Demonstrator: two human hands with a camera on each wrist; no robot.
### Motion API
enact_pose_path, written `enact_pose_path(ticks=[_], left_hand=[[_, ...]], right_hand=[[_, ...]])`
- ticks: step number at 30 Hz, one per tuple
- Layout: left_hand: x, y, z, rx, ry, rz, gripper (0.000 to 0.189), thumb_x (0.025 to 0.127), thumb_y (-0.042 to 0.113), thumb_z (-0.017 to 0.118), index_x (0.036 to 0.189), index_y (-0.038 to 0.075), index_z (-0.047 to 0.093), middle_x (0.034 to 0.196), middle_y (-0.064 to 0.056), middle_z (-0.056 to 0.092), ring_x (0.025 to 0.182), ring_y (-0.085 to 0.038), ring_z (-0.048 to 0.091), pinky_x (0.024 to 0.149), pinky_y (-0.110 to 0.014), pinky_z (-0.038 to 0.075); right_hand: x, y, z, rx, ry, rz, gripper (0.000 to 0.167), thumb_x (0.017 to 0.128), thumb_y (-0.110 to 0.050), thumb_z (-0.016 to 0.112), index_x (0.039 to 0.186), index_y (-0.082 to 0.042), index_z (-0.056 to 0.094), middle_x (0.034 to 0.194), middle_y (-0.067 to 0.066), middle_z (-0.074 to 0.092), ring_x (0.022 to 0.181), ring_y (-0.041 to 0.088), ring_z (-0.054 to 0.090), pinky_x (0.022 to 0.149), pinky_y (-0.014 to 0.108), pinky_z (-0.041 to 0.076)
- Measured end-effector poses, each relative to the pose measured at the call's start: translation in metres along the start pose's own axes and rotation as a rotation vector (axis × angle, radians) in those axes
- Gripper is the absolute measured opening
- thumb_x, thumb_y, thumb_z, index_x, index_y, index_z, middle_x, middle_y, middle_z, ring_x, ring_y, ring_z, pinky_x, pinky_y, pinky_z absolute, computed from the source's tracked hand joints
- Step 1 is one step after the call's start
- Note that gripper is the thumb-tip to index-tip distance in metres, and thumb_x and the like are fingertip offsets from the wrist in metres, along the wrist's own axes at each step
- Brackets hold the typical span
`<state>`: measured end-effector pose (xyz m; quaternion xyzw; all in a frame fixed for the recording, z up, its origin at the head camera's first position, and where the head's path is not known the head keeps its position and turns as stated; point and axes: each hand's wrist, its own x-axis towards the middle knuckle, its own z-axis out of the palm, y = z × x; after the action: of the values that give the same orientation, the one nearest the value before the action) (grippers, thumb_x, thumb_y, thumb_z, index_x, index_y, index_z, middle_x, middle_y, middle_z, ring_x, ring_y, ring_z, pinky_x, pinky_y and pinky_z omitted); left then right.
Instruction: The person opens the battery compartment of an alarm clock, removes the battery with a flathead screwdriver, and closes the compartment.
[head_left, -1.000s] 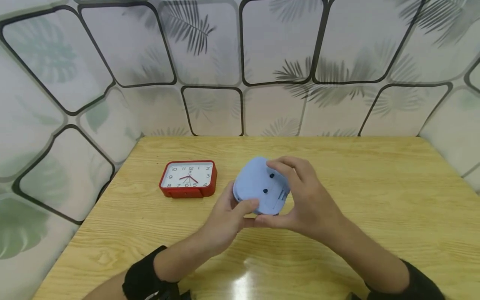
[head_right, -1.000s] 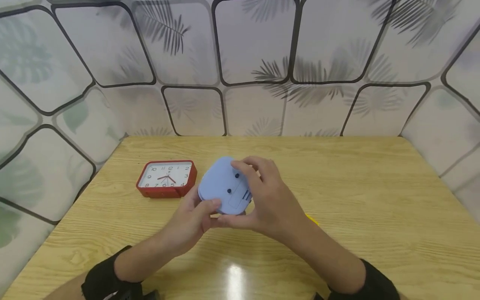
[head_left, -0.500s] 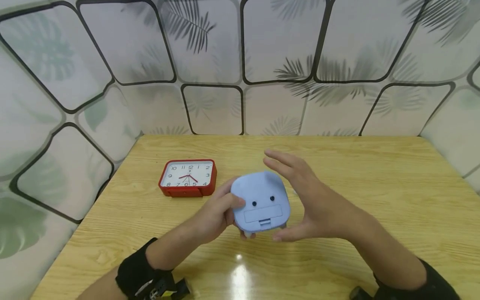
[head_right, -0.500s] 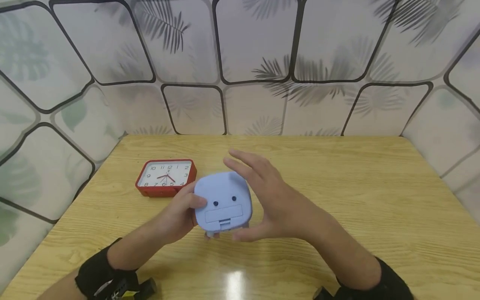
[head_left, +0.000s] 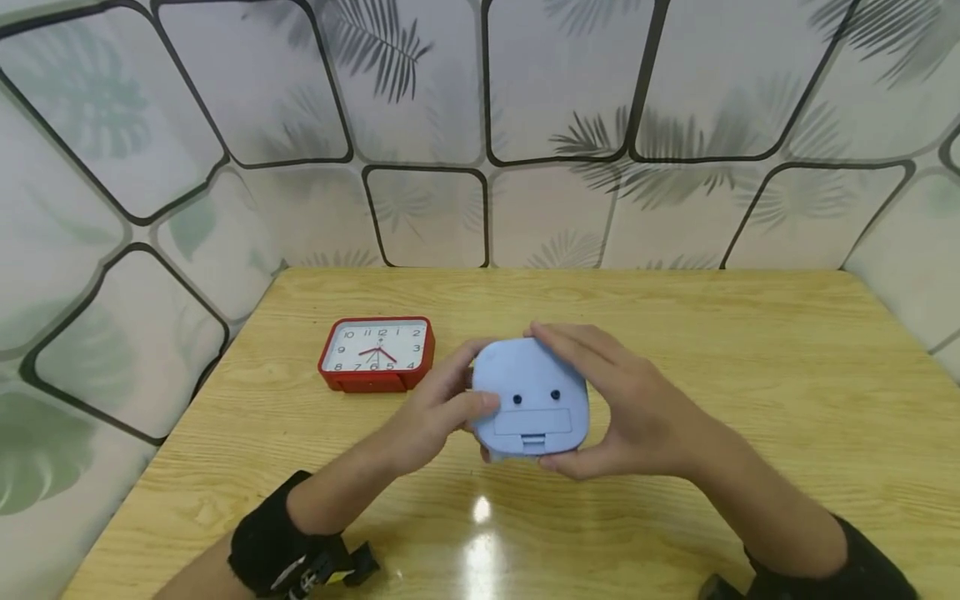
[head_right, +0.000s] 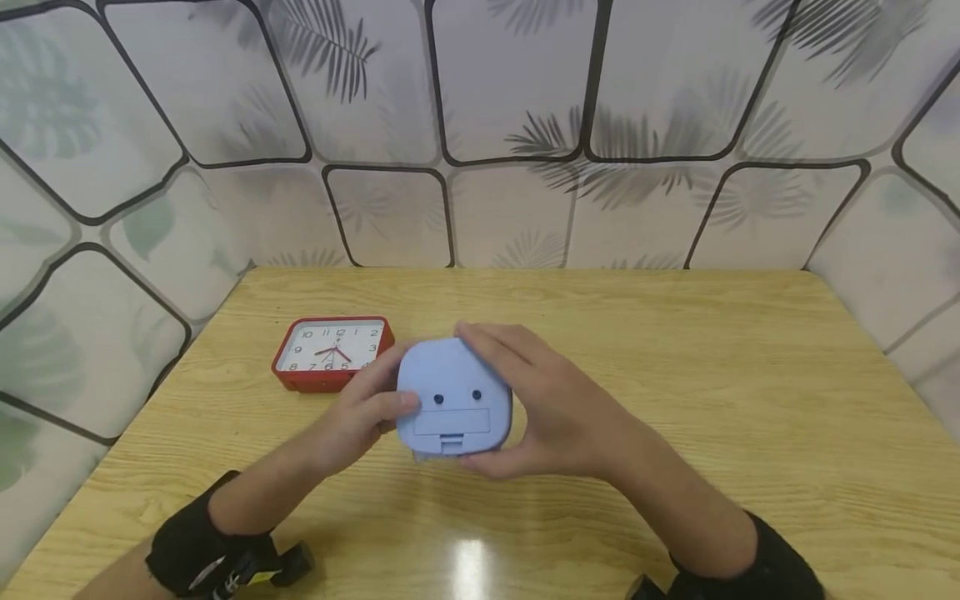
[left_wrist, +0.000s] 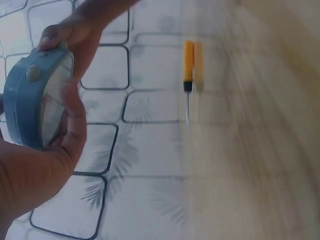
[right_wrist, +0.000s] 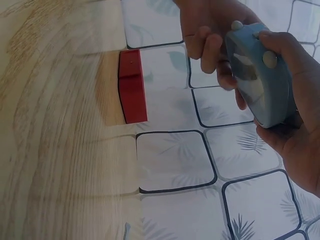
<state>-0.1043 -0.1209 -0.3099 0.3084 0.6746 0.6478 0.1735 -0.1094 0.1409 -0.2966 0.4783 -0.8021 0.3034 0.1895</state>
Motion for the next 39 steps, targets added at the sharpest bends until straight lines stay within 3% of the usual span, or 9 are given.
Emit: enact_pose_path(ticks=[2, 6, 8, 12, 16, 20, 26, 32, 39], left_hand=[[0.0, 0.0, -0.003, 0.189, 0.042, 0.076, 0.068, 0.105, 0.037, 0.063, 0.158, 0.002, 0.036, 0.134, -0.026, 0.063, 0.102, -0.021, 0.072, 0.078, -0.036, 0.066], [0.001, 0.0, -0.005, 0.494, 0.127, 0.236, 0.1, 0.084, 0.038, 0.09, 0.162, 0.008, 0.036, 0.156, -0.014, 0.052, 0.129, -0.029, 0.063, 0.1, -0.038, 0.061], [0.002, 0.0, -0.006, 0.575, 0.153, 0.301, 0.109, 0.076, 0.028, 0.097, 0.162, 0.006, 0.035, 0.162, -0.015, 0.047, 0.138, -0.032, 0.058, 0.107, -0.04, 0.058], [0.004, -0.003, -0.006, 0.646, 0.172, 0.34, 0.113, 0.07, 0.013, 0.099, 0.161, -0.003, 0.034, 0.158, -0.019, 0.054, 0.141, -0.032, 0.058, 0.113, -0.04, 0.055], [0.006, -0.009, -0.009, 0.67, 0.173, 0.288, 0.11, 0.07, 0.012, 0.098, 0.159, -0.007, 0.035, 0.151, -0.02, 0.061, 0.134, -0.032, 0.065, 0.112, -0.042, 0.055], [0.008, -0.015, -0.011, 0.702, 0.149, 0.183, 0.103, 0.072, 0.018, 0.099, 0.156, -0.005, 0.043, 0.149, -0.016, 0.064, 0.127, -0.029, 0.07, 0.11, -0.043, 0.057], [0.011, -0.021, -0.009, 0.769, 0.026, 0.096, 0.085, 0.075, 0.022, 0.096, 0.148, 0.001, 0.058, 0.149, -0.013, 0.065, 0.132, -0.028, 0.067, 0.11, -0.045, 0.057], [0.012, -0.023, -0.003, 0.907, -0.132, -0.032, 0.083, 0.08, 0.026, 0.091, 0.152, 0.003, 0.056, 0.153, -0.022, 0.059, 0.139, -0.035, 0.062, 0.111, -0.046, 0.056], [0.014, -0.028, -0.001, 0.968, -0.203, -0.116, 0.083, 0.083, 0.028, 0.09, 0.153, 0.003, 0.055, 0.154, -0.022, 0.058, 0.14, -0.035, 0.061, 0.115, -0.046, 0.053]], right_hand=[[-0.001, 0.003, -0.001, -0.013, 0.022, -0.004, 0.108, 0.072, -0.04, 0.099, 0.155, 0.005, 0.047, 0.145, 0.017, 0.06, 0.123, 0.03, 0.064, 0.106, 0.018, 0.053], [-0.002, 0.007, -0.002, -0.049, 0.038, 0.029, 0.107, 0.07, -0.04, 0.099, 0.154, 0.004, 0.049, 0.144, 0.018, 0.061, 0.124, 0.032, 0.065, 0.106, 0.018, 0.053], [-0.002, 0.008, -0.002, -0.061, 0.033, 0.048, 0.107, 0.07, -0.039, 0.099, 0.153, 0.005, 0.05, 0.145, 0.018, 0.061, 0.124, 0.033, 0.065, 0.103, 0.029, 0.059], [-0.002, 0.011, 0.0, -0.05, -0.01, 0.103, 0.106, 0.069, -0.036, 0.1, 0.153, 0.007, 0.05, 0.147, 0.019, 0.061, 0.127, 0.034, 0.065, 0.098, 0.048, 0.062], [-0.002, 0.012, 0.004, -0.026, -0.115, 0.207, 0.106, 0.071, -0.033, 0.099, 0.155, 0.006, 0.048, 0.152, 0.019, 0.057, 0.132, 0.034, 0.063, 0.103, 0.05, 0.06], [-0.003, 0.013, 0.008, -0.033, -0.231, 0.292, 0.104, 0.076, -0.034, 0.097, 0.157, 0.005, 0.045, 0.155, 0.017, 0.054, 0.134, 0.033, 0.061, 0.105, 0.049, 0.059], [-0.003, 0.017, 0.017, -0.053, -0.379, 0.323, 0.098, 0.08, -0.038, 0.093, 0.157, 0.002, 0.047, 0.15, 0.013, 0.056, 0.122, 0.023, 0.064, 0.097, 0.039, 0.062], [-0.009, 0.018, 0.028, -0.087, -0.502, 0.323, 0.096, 0.081, -0.042, 0.092, 0.155, 0.002, 0.05, 0.147, 0.017, 0.06, 0.119, 0.025, 0.066, 0.097, 0.04, 0.062], [-0.01, 0.017, 0.037, -0.096, -0.579, 0.388, 0.1, 0.078, -0.041, 0.095, 0.156, 0.001, 0.048, 0.148, 0.017, 0.059, 0.12, 0.027, 0.066, 0.099, 0.043, 0.061]])
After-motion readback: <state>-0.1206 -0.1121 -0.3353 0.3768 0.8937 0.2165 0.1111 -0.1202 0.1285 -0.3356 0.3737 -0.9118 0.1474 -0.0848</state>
